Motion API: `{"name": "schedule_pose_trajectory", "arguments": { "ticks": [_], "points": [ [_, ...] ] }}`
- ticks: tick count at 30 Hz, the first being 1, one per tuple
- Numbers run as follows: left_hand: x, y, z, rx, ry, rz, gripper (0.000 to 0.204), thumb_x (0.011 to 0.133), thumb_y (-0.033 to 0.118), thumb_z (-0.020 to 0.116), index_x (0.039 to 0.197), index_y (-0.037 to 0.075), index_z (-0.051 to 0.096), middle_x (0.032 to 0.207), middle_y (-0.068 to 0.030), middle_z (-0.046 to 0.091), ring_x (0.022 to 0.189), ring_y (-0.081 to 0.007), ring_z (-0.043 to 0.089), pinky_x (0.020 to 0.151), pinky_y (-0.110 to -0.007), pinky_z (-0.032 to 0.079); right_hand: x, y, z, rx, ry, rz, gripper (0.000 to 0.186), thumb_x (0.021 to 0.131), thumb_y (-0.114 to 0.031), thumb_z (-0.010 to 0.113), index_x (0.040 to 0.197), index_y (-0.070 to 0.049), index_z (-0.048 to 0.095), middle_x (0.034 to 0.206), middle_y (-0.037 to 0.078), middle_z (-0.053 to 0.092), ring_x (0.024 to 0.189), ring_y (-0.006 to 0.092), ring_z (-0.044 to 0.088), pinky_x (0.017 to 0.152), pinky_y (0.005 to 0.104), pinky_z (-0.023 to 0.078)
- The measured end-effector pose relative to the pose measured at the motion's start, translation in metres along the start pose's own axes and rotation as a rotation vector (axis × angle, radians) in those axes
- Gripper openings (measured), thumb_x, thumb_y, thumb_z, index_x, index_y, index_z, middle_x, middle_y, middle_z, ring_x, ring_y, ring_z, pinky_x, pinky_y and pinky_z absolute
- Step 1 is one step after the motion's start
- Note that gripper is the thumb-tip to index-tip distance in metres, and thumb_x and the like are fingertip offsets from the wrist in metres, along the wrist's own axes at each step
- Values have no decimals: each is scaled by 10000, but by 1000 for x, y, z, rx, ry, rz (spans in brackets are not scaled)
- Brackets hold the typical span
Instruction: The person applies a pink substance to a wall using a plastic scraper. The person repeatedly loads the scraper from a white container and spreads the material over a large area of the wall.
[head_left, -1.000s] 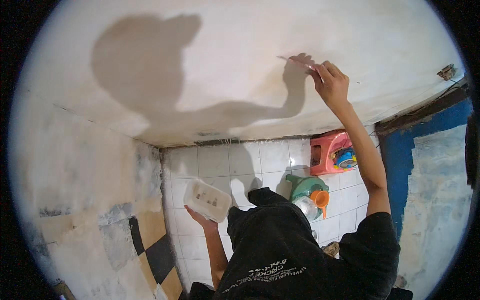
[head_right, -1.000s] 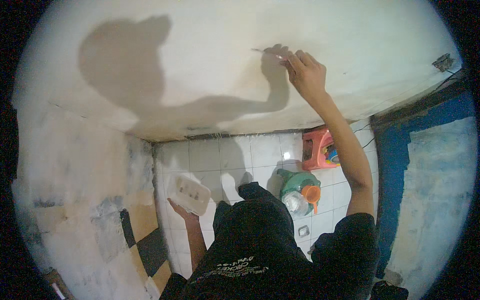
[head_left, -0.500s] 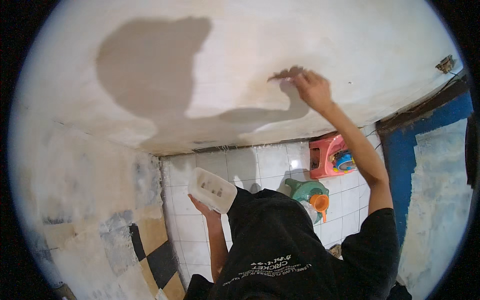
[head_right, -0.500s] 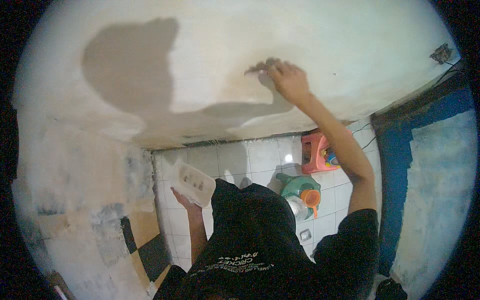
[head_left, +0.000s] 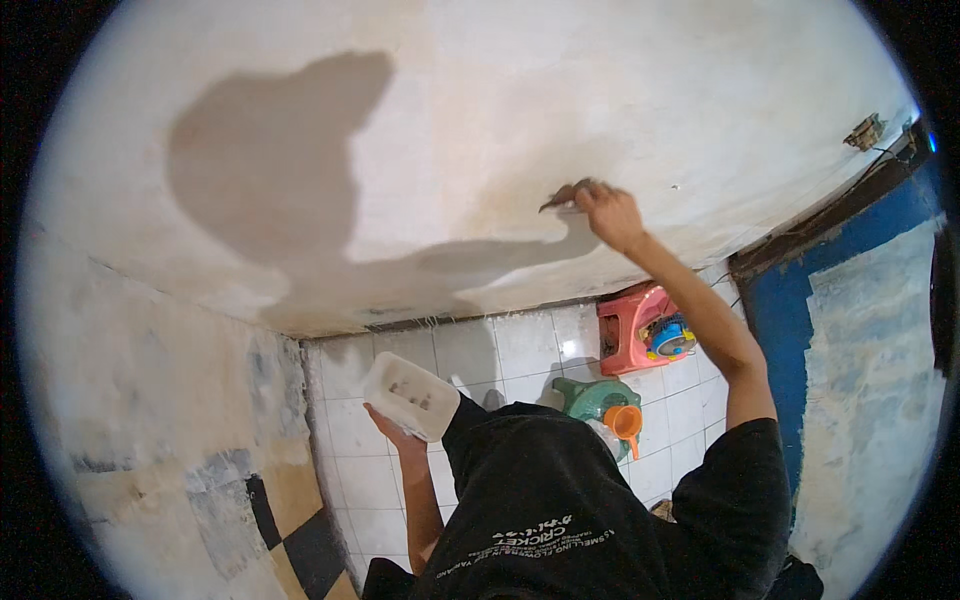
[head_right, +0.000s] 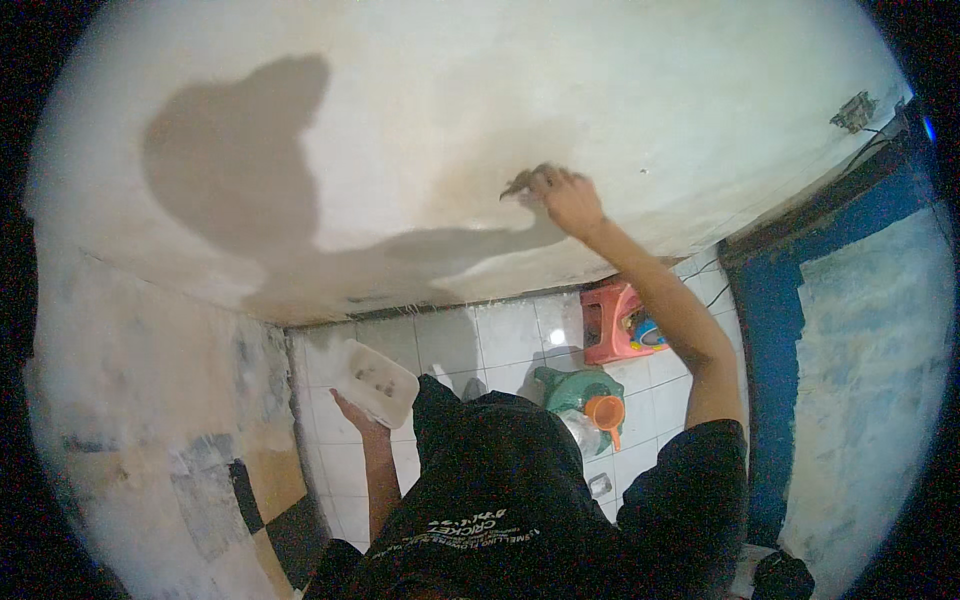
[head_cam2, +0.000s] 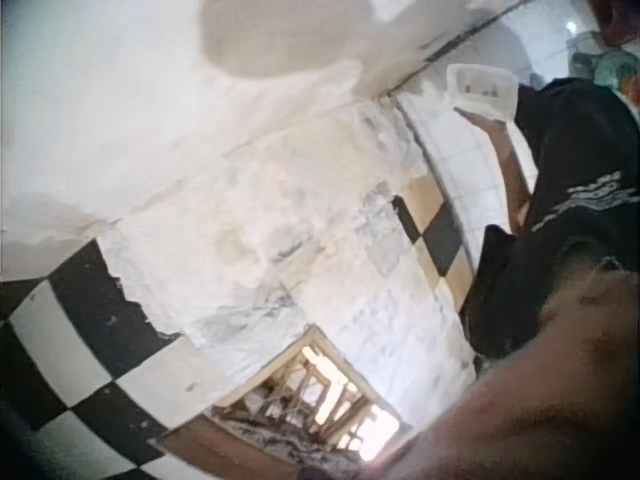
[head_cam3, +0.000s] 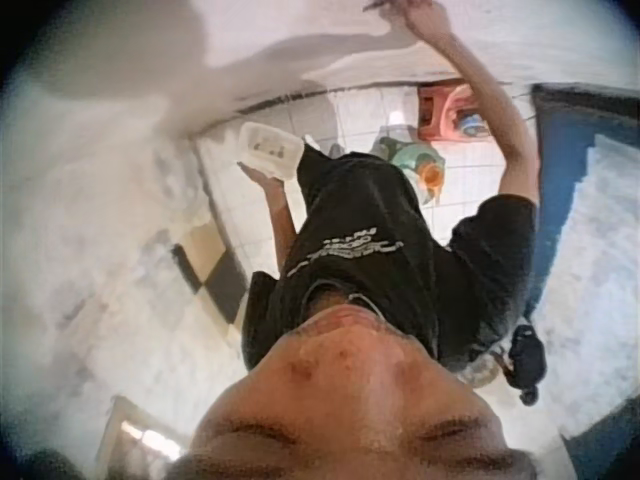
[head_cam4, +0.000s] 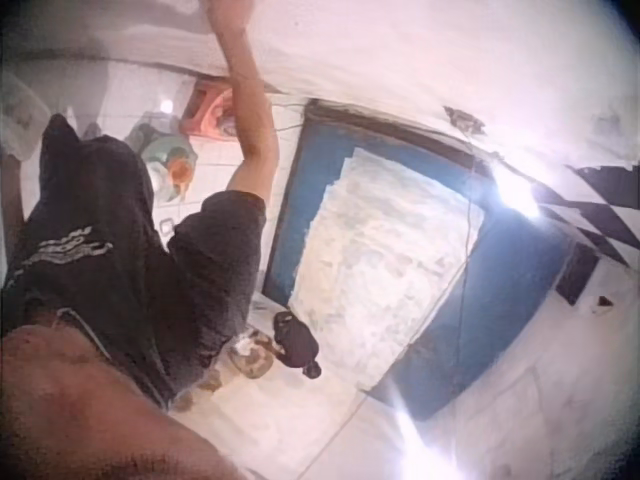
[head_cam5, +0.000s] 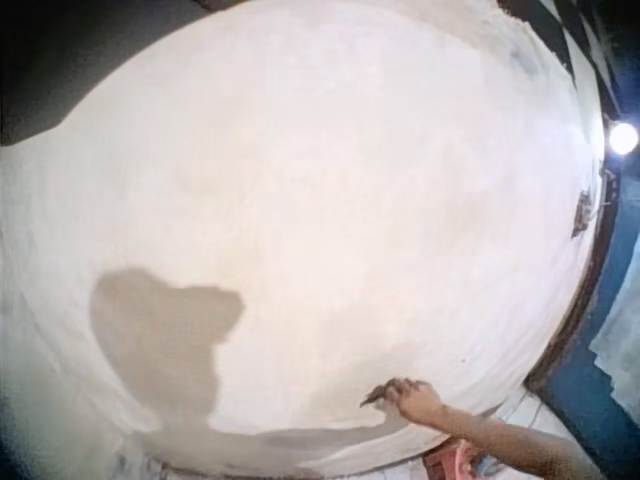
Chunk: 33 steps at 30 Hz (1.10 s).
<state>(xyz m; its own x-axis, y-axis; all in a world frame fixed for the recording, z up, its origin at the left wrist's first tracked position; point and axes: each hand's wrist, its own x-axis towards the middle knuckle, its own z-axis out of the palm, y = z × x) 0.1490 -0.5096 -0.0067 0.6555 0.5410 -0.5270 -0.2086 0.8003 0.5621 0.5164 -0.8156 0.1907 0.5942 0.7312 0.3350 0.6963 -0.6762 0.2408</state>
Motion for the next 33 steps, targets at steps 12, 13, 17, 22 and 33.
{"name": "schedule_pose_trajectory", "arguments": {
  "ticks": [12, 13, 17, 22, 33],
  "points": [
    [-1, 8, -15, -70, -58, 16, 637, 889, 631, 328, 1332, 178, 390, 1272, -73, 468, 1150, -295, 466, 925, -503, 432, -6, 0, -108, 125, 134, 160, 44, 743, -65, 607, 773, -98, 611, 737, 69, 568, 667, 277, 589, 554, 392, 478],
    [0, 4, -13, -78, -59, -6, 636, 890, 631, 327, 1332, 179, 391, 1273, -73, 468, 1150, -293, 466, 927, -501, 431, -25, 1, -71, 102, 29, 148, 60, 763, -78, 564, 804, -103, 601, 758, 73, 566, 662, 292, 582, 557, 404, 473],
    [0, 2, -4, -26, -67, -35, 735, 828, 692, 375, 1355, 180, 372, 1346, -95, 389, 1213, -347, 373, 956, -580, 340, -66, 2, 50, 12, -59, 100, 240, 749, -84, 554, 977, -138, 607, 933, 94, 593, 844, 280, 608, 658, 414, 493],
    [-2, 0, 7, 41, -57, 33, 708, 853, 661, 365, 1341, 149, 380, 1314, -102, 416, 1187, -337, 401, 946, -571, 356, -34, 40, 6, -87, 115, 129, 343, 679, -90, 623, 1016, -148, 592, 1036, 81, 594, 856, 278, 600, 692, 405, 496],
    [-11, -7, 17, -48, -152, -16, 702, 849, 656, 378, 1340, 155, 390, 1298, -101, 441, 1160, -321, 440, 922, -540, 401, -77, 25, -48, 99, -14, 196, 213, 694, -68, 587, 893, -130, 630, 865, 102, 572, 828, 284, 587, 704, 399, 485]
  ]
}}
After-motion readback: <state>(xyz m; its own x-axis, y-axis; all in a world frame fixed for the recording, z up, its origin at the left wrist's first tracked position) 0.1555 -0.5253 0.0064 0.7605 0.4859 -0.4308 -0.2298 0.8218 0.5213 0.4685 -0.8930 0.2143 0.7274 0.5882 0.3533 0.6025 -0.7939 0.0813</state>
